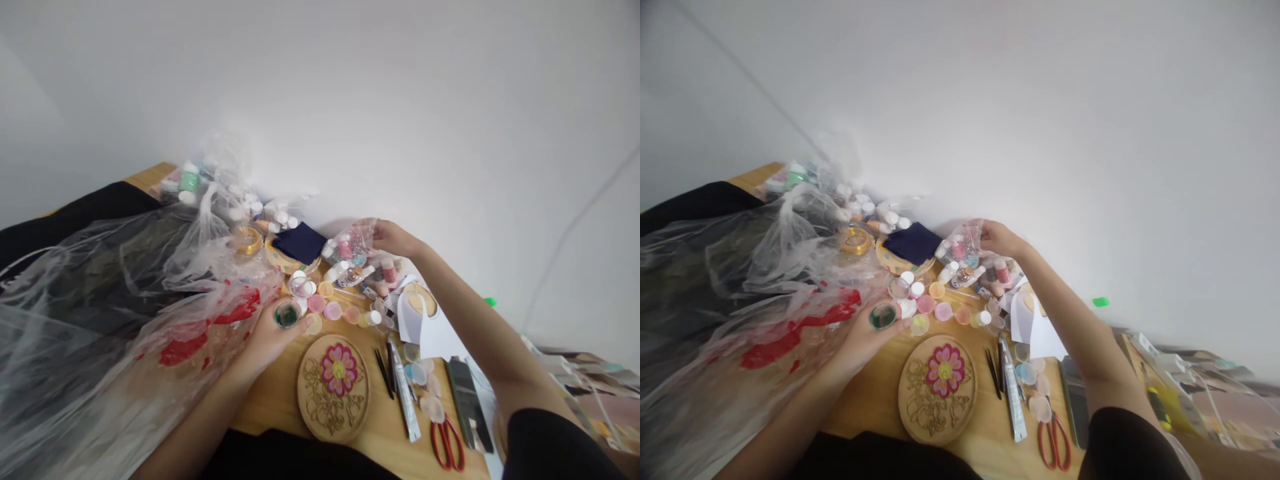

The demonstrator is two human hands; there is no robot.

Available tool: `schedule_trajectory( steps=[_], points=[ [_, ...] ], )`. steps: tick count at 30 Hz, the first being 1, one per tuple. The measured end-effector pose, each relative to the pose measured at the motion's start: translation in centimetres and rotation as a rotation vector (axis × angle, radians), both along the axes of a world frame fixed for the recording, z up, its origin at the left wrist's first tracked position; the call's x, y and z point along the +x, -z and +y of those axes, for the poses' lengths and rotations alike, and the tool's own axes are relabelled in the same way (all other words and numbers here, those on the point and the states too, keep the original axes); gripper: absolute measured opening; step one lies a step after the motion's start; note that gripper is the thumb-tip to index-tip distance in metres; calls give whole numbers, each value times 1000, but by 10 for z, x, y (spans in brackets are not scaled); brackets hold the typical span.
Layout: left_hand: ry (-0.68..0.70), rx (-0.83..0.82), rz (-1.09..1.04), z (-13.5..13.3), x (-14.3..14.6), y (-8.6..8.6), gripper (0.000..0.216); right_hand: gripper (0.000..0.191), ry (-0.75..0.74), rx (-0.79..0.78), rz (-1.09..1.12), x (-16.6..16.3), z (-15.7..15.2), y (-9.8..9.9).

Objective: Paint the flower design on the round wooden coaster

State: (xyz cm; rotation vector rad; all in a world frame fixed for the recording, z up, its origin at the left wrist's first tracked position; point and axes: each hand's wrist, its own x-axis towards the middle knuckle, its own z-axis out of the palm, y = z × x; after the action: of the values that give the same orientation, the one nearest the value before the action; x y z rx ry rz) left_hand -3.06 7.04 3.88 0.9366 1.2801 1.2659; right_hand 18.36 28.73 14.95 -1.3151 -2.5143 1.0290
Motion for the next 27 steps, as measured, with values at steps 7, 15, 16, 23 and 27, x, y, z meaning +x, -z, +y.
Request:
schedule_trajectory(
  steps=[7,15,16,23,27],
  points=[
    [-3,-5,-11,1,-1,2,33,26,40,35,-20,3,7,5],
    [-10,-7,26,2,0,3,30,27,7,-62,-66,-2,-3,-9],
    [-14,3,29,2,0,3,29,28,22,-70,-72,-1,-5,-11],
    [-25,11,40,2,1,3,26,25,226,40,-152,10,-15,-32],
    [-16,28,44,3,1,6,29,28,351,313,-220,7,-34,-50]
  ],
)
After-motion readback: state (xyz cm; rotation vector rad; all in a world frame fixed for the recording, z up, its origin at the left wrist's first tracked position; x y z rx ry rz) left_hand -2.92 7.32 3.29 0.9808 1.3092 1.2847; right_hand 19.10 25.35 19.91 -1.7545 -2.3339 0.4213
